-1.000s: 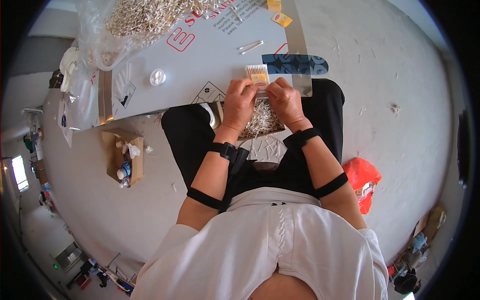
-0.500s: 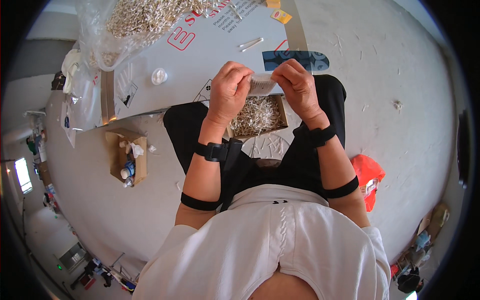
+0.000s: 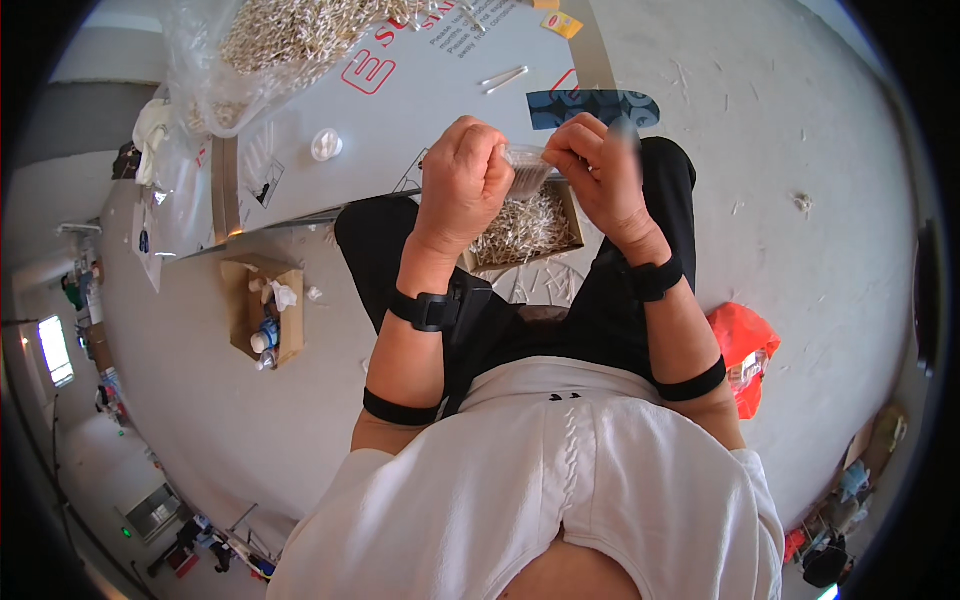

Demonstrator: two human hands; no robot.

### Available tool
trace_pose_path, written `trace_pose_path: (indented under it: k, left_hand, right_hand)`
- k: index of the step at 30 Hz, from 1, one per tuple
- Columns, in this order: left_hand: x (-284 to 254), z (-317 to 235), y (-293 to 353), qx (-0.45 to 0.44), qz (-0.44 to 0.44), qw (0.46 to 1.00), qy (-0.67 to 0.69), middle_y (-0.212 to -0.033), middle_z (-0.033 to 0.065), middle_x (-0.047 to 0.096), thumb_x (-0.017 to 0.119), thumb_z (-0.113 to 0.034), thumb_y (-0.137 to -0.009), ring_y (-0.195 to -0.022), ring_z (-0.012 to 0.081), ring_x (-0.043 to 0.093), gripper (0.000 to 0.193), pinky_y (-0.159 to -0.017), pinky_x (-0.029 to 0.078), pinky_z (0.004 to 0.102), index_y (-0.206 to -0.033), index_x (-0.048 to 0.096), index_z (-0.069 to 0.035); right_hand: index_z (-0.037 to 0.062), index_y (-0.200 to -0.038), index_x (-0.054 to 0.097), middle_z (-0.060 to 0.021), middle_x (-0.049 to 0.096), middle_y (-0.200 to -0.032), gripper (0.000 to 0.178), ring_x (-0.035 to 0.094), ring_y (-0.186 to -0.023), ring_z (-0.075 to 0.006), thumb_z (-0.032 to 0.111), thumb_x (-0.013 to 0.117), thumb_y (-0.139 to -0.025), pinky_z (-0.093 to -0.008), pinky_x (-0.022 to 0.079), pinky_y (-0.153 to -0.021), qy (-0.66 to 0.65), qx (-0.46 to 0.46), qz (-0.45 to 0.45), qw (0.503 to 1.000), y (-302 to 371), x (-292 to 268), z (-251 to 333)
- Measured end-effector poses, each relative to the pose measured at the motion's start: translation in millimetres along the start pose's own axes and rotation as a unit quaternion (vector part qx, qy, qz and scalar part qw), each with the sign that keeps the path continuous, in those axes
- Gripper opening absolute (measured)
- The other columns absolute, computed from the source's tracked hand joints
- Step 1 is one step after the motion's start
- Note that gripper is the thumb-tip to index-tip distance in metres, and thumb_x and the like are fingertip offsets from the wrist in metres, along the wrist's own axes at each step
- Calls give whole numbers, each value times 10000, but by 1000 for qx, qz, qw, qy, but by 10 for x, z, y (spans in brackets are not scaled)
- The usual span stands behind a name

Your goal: Organizing, grouping, and packaging cotton swabs into small plastic containers.

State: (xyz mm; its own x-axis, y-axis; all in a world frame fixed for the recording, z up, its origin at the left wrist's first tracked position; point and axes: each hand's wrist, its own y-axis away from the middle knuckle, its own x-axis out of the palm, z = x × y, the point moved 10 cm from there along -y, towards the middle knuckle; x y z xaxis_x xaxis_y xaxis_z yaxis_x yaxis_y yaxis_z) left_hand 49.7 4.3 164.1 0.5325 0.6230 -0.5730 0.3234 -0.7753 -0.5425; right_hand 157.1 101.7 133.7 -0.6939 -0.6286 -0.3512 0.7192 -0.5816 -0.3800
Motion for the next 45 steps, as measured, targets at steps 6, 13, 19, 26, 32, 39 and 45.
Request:
trace_pose_path:
  k: [6, 13, 19, 26, 32, 39, 45]
  left_hand:
    - [-30, -156, 7, 32, -9, 999, -24, -747, 102, 543, 559, 89, -785, -616, 243, 533, 125, -554, 451, 335, -844, 522, -15]
    - [-88, -350, 2, 64, -31, 997, -42, -746, 98, 545, 569, 107, -743, -620, 261, 536, 173, -550, 450, 344, -846, 520, -24]
    - [-238, -502, 23, 100, -66, 989, -83, -764, 102, 558, 578, 102, -740, -627, 252, 543, 204, -547, 454, 332, -885, 528, -32]
    - [-421, -564, 21, 86, -102, 985, -107, -822, 115, 564, 597, 77, -739, -691, 299, 582, 207, -590, 497, 370, -906, 530, -25]
    - [-477, -510, 88, 60, -102, 992, -54, -919, 126, 628, 559, 106, -788, -684, 257, 601, 233, -602, 515, 318, -981, 546, -23]
    - [-314, -438, 154, 35, -84, 995, -35, -945, 119, 678, 498, 33, -940, -607, 108, 630, 87, -545, 516, 232, -1005, 543, -3]
    - [157, 144, 196, -123, -61, 986, 98, -710, 86, 669, 461, -29, -981, -622, 127, 652, 79, -580, 512, 244, -1001, 536, -10]
  right_hand:
    - [42, -816, 632, -84, 610, -848, 129, 587, -827, -288, 56, 734, -739, -378, 479, -739, 9, -91, -36, 995, -66, -21, 368]
    - [32, -804, 619, -87, 602, -818, 137, 573, -786, -291, 13, 705, -699, -362, 476, -682, 10, -100, -22, 995, -87, 23, 455]
    - [15, -780, 608, -86, 603, -834, 145, 592, -808, -258, -53, 681, -674, -313, 491, -717, 14, -92, -45, 995, -2, -232, 480]
    - [-5, -826, 628, -32, 598, -846, 80, 559, -744, -118, -47, 639, -758, -247, 456, -671, -50, 58, -126, 989, 251, -596, 15]
    - [-18, -942, 670, -17, 648, -759, 96, 524, -650, -49, -3, 627, -858, -194, 423, -605, -270, 219, -107, 931, 381, -370, -106]
    - [29, -1187, 652, -13, 666, -763, 279, 538, -625, -31, 62, 642, -910, -168, 412, -548, -351, 220, -33, 910, 296, -38, 62]
    - [-1, -1064, 695, -9, 664, -749, 212, 534, -612, -29, 157, 628, -939, -171, 405, -527, -364, 266, -67, 890, 246, 160, -493]
